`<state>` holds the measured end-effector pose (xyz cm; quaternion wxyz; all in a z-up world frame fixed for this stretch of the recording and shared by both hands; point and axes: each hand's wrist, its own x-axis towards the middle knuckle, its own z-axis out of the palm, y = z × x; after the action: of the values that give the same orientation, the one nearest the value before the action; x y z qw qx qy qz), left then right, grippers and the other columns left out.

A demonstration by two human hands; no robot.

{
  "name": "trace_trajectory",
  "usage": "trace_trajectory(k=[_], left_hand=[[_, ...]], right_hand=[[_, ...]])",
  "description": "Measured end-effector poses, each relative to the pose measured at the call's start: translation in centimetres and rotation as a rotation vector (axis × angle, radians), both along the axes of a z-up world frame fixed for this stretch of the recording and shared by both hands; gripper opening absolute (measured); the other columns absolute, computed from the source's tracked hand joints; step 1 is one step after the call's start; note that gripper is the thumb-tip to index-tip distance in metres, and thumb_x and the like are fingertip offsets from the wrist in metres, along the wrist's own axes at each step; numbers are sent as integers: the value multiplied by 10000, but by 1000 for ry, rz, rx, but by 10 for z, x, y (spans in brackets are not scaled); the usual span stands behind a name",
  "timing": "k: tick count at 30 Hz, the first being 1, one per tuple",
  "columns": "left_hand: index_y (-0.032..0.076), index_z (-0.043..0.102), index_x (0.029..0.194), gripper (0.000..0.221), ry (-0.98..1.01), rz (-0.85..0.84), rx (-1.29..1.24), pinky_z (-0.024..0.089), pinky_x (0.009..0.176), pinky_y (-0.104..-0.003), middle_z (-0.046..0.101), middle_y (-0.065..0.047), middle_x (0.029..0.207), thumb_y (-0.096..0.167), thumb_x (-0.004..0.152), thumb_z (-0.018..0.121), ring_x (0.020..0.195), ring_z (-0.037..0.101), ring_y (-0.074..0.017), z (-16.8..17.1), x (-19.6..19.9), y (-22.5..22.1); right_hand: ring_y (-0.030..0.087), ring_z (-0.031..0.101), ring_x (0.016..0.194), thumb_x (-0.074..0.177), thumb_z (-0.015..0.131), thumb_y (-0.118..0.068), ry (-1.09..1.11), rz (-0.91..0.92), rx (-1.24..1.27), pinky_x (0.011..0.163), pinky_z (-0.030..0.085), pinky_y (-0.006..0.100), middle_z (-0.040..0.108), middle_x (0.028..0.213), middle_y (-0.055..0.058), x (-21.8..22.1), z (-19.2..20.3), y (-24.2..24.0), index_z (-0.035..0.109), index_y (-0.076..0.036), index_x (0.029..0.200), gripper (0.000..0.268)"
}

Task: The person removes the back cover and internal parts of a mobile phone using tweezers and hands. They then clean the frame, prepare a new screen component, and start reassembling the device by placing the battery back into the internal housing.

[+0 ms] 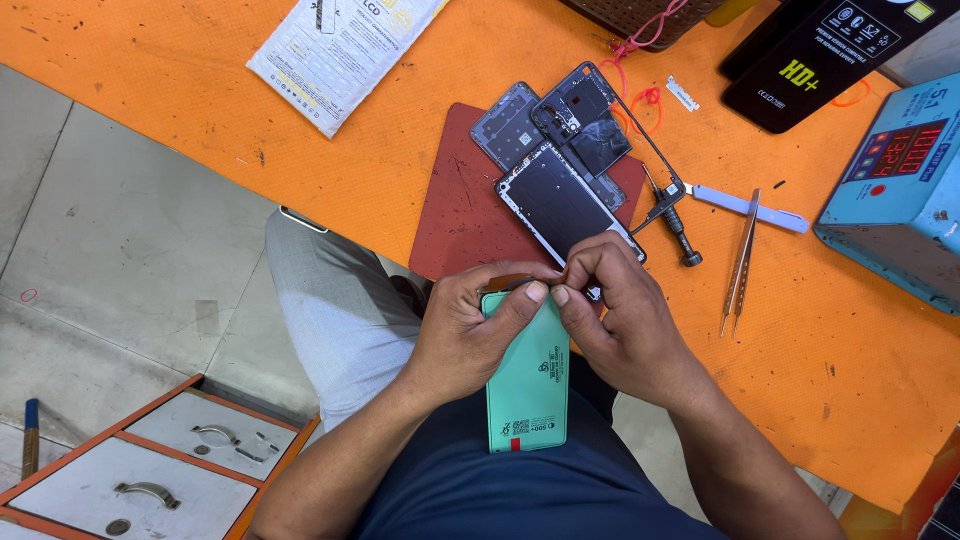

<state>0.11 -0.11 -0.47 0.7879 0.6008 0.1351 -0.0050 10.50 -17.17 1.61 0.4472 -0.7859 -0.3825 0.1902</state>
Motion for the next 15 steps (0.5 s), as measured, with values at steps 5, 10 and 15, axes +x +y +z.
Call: trace_trajectory(k=[5, 10, 15], left_hand=[[22, 733, 1187, 302, -9, 7, -46, 553, 605, -206, 747, -32, 807, 266, 1050, 621, 693, 677, -41, -1, -1, 1], [19, 727, 1196, 313, -49, -1, -39, 564, 641, -206, 762, -46, 877, 276, 1056, 616, 732, 681, -44, -1, -1, 1], [16, 732, 1183, 315, -34, -1, -27, 569, 647, -210, 772, -51, 885, 274, 1043, 618, 737, 692, -49, 2, 0, 1]], right_hand=[[102, 585, 817, 962, 715, -37, 43, -135, 100, 667, 493, 246, 588, 997, 72, -11, -12, 0, 557, -21, 1010, 166], [53, 626, 829, 974, 707, 22, 219, -196, 220, 686, 539, 197, 604, 1022, 68, -17, -20, -6, 561, 6, 1064, 171], [55, 652, 836, 970, 703, 21, 213, -214, 269, 676, 547, 192, 620, 1036, 73, -18, -17, -4, 551, 13, 1061, 177]])
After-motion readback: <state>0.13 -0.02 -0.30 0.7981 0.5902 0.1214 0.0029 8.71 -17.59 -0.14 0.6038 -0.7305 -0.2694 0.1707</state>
